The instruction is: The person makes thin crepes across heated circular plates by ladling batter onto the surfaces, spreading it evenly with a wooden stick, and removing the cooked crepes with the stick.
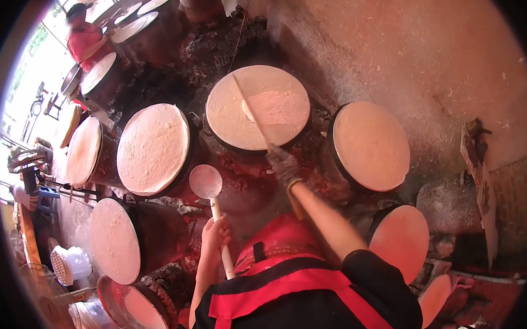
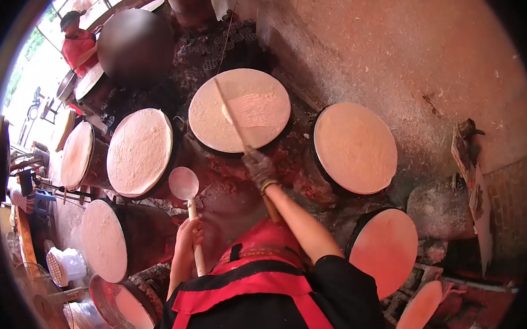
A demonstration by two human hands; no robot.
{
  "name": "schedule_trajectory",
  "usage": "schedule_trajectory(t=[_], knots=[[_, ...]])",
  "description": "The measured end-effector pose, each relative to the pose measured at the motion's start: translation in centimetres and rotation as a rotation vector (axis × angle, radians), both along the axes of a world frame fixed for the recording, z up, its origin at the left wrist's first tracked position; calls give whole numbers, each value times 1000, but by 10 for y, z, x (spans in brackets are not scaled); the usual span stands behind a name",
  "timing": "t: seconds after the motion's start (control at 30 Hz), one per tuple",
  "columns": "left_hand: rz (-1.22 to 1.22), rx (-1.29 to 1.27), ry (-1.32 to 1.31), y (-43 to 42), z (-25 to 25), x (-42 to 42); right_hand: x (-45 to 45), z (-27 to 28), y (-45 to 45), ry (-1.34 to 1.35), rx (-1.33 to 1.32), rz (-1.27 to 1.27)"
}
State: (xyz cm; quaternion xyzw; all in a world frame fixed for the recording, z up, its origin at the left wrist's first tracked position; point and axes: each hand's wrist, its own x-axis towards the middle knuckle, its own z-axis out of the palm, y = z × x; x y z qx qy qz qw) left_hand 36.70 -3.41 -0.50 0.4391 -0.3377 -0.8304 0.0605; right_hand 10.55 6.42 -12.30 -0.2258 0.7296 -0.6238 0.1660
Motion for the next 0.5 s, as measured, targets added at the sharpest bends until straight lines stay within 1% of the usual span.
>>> schedule_trajectory(t=[0.07, 0.1, 0.17, 0.23, 0.27, 0.3, 0.33, 0.37, 0.43, 0.47, 0.5], knots=[[-25, -12, -1, 1, 2, -1, -28, 23, 19, -22, 143, -145], [-47, -31, 0, 1, 3, -2, -45, 16, 25, -23, 113, -201], [-87, -64, -3, 3, 4, -4, -71, -15, 34, -30, 57, -309], [-107, -66, -14, 2, 3, -12, -65, -39, 44, -38, 5, -81], [-115, -68, -15, 0, 0, -18, -54, -33, 47, -37, -24, 35], [-130, -99, -11, -4, -5, -23, -41, -26, 58, -42, 55, 84], [-144, -129, -6, -10, -11, -30, -14, 19, 69, -46, 134, 133], [-158, -160, 0, -17, -17, -38, 7, 46, 79, -48, 214, 183], [-197, -264, 31, -34, -27, -61, 28, 49, 106, -59, 334, 203], [-215, -293, 45, -43, -29, -75, 32, 46, 120, 20, 349, 193], [-250, -391, 4, -50, -26, -91, 34, 43, 133, 99, 363, 185]])
